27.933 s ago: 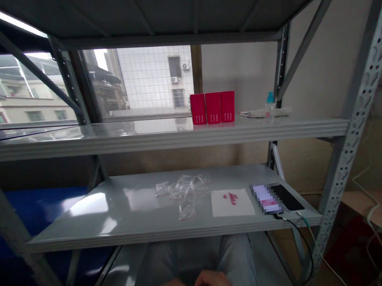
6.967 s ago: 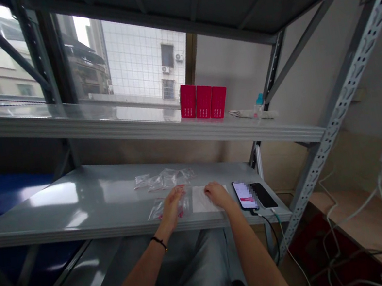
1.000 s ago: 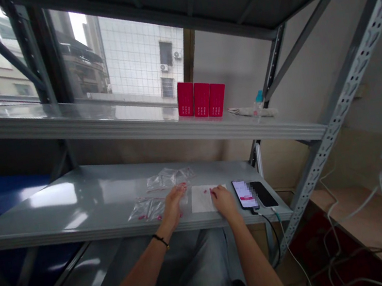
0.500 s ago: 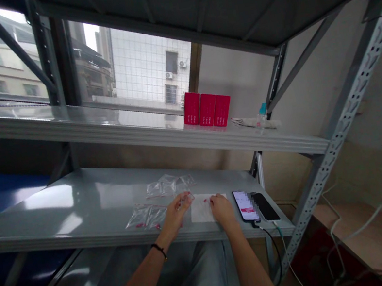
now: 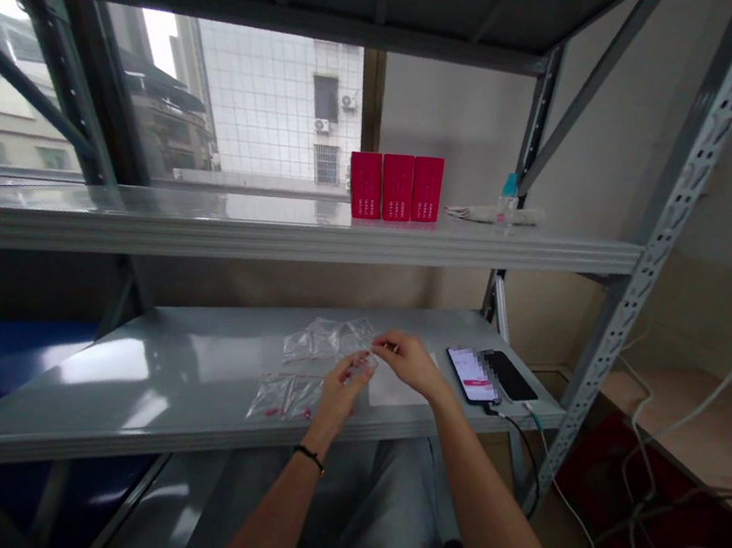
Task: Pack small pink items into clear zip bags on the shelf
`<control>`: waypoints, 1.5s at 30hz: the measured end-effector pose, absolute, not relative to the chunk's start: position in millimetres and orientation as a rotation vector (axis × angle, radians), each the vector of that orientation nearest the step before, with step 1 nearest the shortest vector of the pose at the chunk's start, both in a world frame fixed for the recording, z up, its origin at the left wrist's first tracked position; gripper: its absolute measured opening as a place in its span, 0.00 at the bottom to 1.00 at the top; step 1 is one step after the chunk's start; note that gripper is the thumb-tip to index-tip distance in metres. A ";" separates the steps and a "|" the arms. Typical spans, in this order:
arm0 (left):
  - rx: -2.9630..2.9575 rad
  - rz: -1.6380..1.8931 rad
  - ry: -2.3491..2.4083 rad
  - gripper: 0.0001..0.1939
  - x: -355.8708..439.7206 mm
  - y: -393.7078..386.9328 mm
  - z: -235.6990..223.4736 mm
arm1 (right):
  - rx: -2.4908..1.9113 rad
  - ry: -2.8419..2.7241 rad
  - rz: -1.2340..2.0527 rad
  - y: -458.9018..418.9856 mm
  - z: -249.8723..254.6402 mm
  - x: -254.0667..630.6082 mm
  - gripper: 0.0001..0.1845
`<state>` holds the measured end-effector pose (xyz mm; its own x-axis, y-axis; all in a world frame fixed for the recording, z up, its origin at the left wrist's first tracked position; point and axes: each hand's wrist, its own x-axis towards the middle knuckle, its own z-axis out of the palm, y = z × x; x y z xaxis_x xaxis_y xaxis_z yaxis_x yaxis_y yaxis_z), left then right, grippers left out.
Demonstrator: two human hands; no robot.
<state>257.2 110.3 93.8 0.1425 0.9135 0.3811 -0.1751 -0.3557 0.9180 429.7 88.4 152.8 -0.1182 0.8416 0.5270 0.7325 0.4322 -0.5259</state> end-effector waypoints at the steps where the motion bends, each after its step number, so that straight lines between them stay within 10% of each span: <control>1: 1.438 1.404 0.765 0.19 257.3 110.4 93.6 | -1.313 -1.940 0.171 89.9 156.1 427.5 0.17; 45: 1.190 1.449 0.516 0.17 259.0 118.1 84.6 | -1.654 -2.295 0.017 132.0 101.4 483.2 0.11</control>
